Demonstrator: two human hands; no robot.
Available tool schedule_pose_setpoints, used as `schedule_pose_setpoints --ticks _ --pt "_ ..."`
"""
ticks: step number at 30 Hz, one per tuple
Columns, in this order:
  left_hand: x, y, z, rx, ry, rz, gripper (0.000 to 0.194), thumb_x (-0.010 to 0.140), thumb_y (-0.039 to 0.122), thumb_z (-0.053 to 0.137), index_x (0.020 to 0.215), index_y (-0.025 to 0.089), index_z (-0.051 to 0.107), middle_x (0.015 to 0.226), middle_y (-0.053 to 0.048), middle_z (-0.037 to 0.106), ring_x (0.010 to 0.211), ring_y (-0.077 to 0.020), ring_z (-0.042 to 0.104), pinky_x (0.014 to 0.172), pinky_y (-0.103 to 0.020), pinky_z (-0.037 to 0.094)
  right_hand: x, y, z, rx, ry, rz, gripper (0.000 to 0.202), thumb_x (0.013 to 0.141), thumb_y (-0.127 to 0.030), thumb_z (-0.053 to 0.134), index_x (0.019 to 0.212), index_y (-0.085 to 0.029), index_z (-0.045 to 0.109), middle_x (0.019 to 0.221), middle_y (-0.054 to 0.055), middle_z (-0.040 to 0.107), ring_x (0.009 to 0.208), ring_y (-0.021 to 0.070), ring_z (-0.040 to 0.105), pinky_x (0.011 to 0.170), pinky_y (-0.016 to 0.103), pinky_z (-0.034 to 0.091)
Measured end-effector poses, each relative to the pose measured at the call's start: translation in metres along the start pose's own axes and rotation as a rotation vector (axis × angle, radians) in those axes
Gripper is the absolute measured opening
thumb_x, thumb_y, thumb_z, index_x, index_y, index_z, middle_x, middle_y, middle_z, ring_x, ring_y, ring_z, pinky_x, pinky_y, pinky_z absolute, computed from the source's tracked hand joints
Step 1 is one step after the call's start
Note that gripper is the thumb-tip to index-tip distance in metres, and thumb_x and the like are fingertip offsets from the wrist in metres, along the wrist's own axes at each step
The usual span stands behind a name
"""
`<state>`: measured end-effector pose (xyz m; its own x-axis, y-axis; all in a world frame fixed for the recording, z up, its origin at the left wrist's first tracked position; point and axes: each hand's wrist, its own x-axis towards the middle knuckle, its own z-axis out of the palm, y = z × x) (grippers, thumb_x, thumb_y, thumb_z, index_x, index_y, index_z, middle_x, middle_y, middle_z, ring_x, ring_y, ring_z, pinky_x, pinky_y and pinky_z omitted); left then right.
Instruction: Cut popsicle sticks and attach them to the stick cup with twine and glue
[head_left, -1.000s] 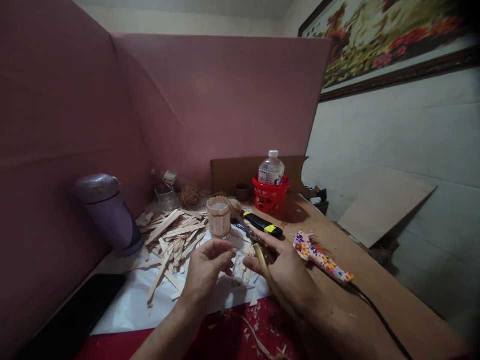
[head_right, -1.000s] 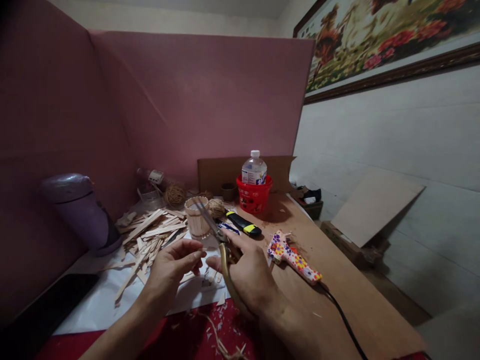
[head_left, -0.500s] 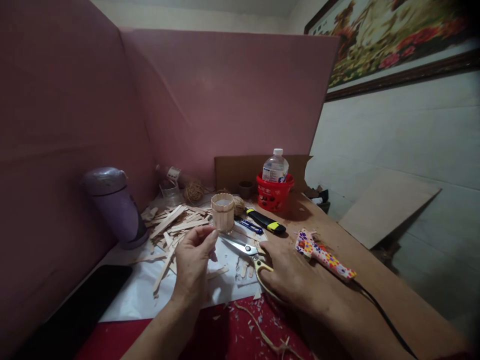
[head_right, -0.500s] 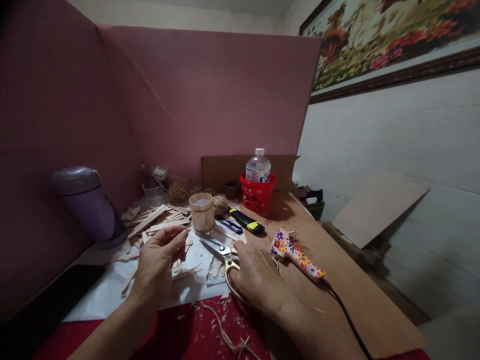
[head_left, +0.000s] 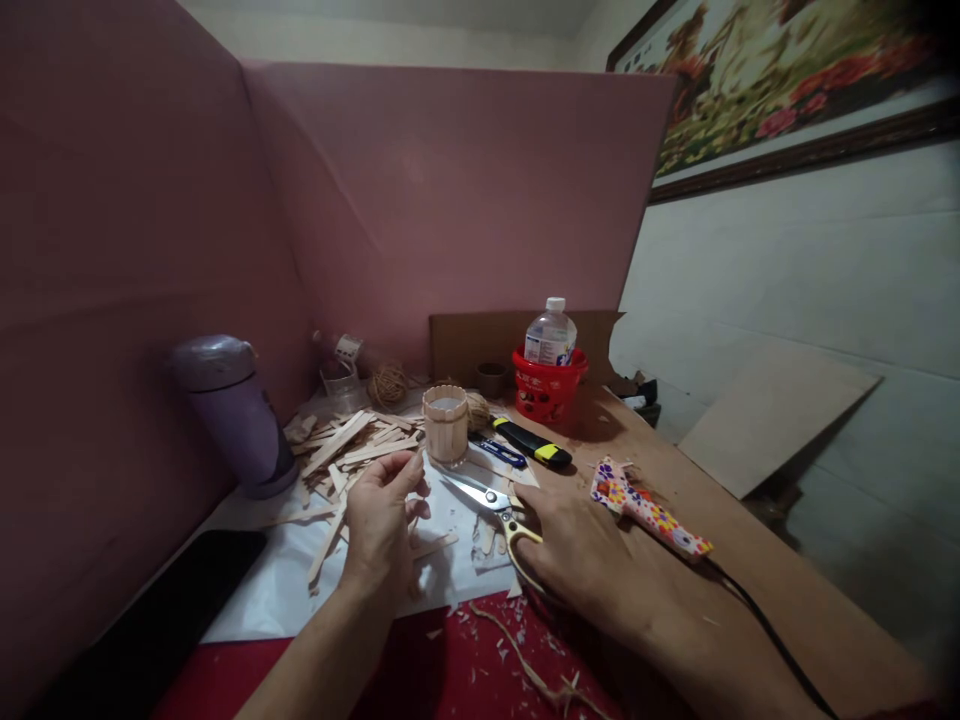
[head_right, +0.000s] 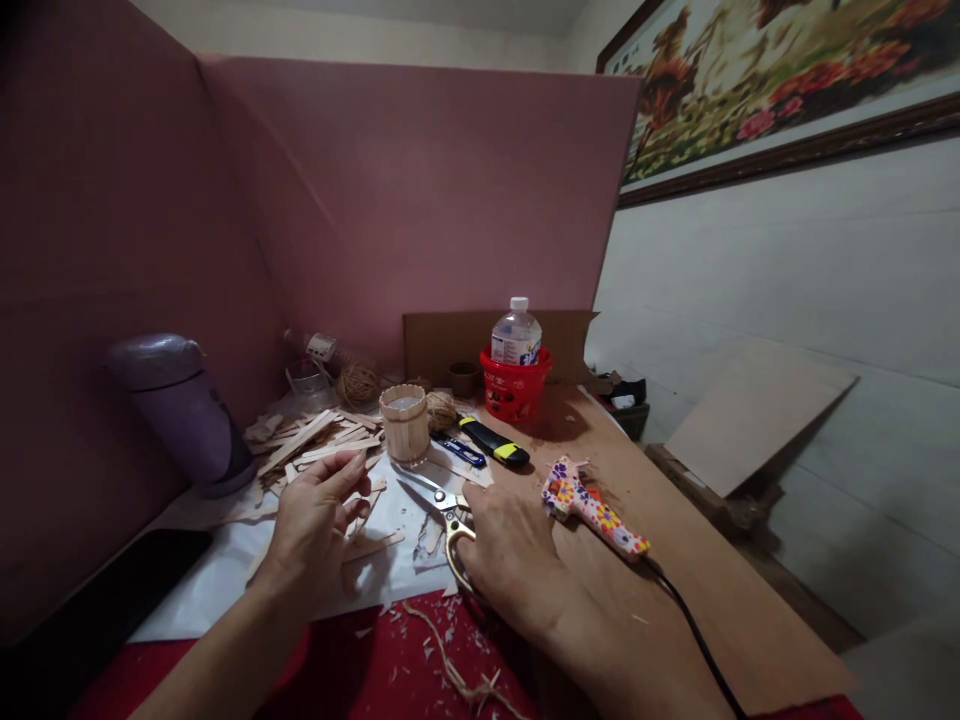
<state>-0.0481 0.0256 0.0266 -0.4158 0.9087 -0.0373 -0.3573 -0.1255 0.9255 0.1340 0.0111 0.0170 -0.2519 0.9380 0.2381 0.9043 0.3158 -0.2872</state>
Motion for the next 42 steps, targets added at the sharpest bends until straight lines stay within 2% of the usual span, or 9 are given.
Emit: schedule_pose_setpoints --ticks 13,21,24,27,30,32,35,38,42 --pt "0.006 -0.008 -0.003 0.016 -0.025 -0.044 0.033 0.051 0.031 0.079 0.070 0.015 0.058 0.056 0.005 0.050 0.051 -0.0075 0.044 0.042 -0.017 0.033 -0.004 -0.007 0.003 -0.113 -0.099 -0.065 0.017 0.081 -0.024 0.055 0.096 -0.021 0.064 0.095 0.009 0.064 0.084 0.0266 0.062 0.067 0.035 0.040" --pt "0.008 -0.014 -0.002 0.000 -0.042 -0.047 0.033 0.051 0.031 0.079 0.068 0.015 0.056 0.054 0.005 0.050 0.049 -0.0075 0.045 0.040 -0.017 0.033 0.005 -0.004 -0.019 0.118 0.117 -0.142 0.019 0.088 -0.028 0.051 0.085 -0.022 0.069 0.086 0.005 0.065 0.080 0.0198 0.061 0.071 0.031 0.045" --pt "0.007 -0.015 -0.002 -0.011 -0.059 -0.026 0.034 0.050 0.032 0.078 0.069 0.016 0.055 0.059 0.003 0.056 0.049 -0.0092 0.049 0.038 -0.018 0.035 0.021 -0.011 -0.029 0.147 0.139 -0.164 0.018 0.087 -0.026 0.052 0.089 -0.021 0.069 0.091 0.006 0.065 0.078 0.0190 0.062 0.070 0.030 0.046" --pt "0.010 -0.012 -0.003 -0.023 -0.062 0.025 0.034 0.049 0.031 0.078 0.070 0.015 0.056 0.061 0.001 0.059 0.048 -0.0097 0.051 0.038 -0.019 0.037 0.050 -0.024 -0.033 0.085 0.251 -0.214 0.028 0.088 -0.020 0.047 0.112 -0.020 0.061 0.122 0.008 0.057 0.099 0.0221 0.060 0.080 0.032 0.046" --pt "0.017 -0.008 -0.005 -0.032 -0.010 0.100 0.033 0.050 0.030 0.077 0.072 0.014 0.059 0.058 0.003 0.057 0.045 -0.0079 0.049 0.037 -0.018 0.037 0.084 -0.038 -0.029 0.022 0.159 -0.279 0.044 0.086 -0.017 0.048 0.131 -0.018 0.047 0.139 0.009 0.044 0.109 0.0219 0.056 0.084 0.030 0.045" --pt "0.024 -0.006 -0.008 -0.032 0.034 0.147 0.033 0.050 0.029 0.077 0.074 0.014 0.060 0.058 0.003 0.057 0.045 -0.0072 0.048 0.036 -0.017 0.036 0.102 -0.044 -0.022 0.007 0.117 -0.298 0.044 0.085 -0.019 0.050 0.129 -0.020 0.048 0.131 0.008 0.052 0.106 0.0212 0.058 0.081 0.029 0.045" --pt "0.031 -0.004 -0.011 -0.036 0.090 0.207 0.034 0.051 0.028 0.077 0.077 0.013 0.062 0.060 0.002 0.060 0.046 -0.0076 0.050 0.037 -0.017 0.037 0.119 -0.049 -0.010 -0.020 0.094 -0.288 0.023 0.085 -0.020 0.050 0.102 -0.020 0.065 0.104 0.008 0.066 0.093 0.0224 0.062 0.072 0.028 0.045" --pt "0.034 -0.004 -0.013 -0.043 0.117 0.244 0.031 0.053 0.028 0.077 0.075 0.012 0.062 0.060 0.002 0.061 0.045 -0.0072 0.050 0.038 -0.017 0.038 0.124 -0.045 -0.005 -0.018 0.127 -0.276 0.019 0.085 -0.020 0.048 0.087 -0.019 0.067 0.096 0.008 0.067 0.086 0.0215 0.062 0.067 0.027 0.042" --pt "0.033 -0.003 -0.014 -0.047 0.098 0.221 0.032 0.051 0.029 0.078 0.072 0.012 0.061 0.057 0.003 0.058 0.043 -0.0075 0.049 0.036 -0.018 0.038 0.119 -0.032 -0.015 0.022 0.191 -0.295 0.016 0.085 -0.020 0.050 0.089 -0.020 0.065 0.097 0.006 0.065 0.083 0.0180 0.059 0.066 0.025 0.039"
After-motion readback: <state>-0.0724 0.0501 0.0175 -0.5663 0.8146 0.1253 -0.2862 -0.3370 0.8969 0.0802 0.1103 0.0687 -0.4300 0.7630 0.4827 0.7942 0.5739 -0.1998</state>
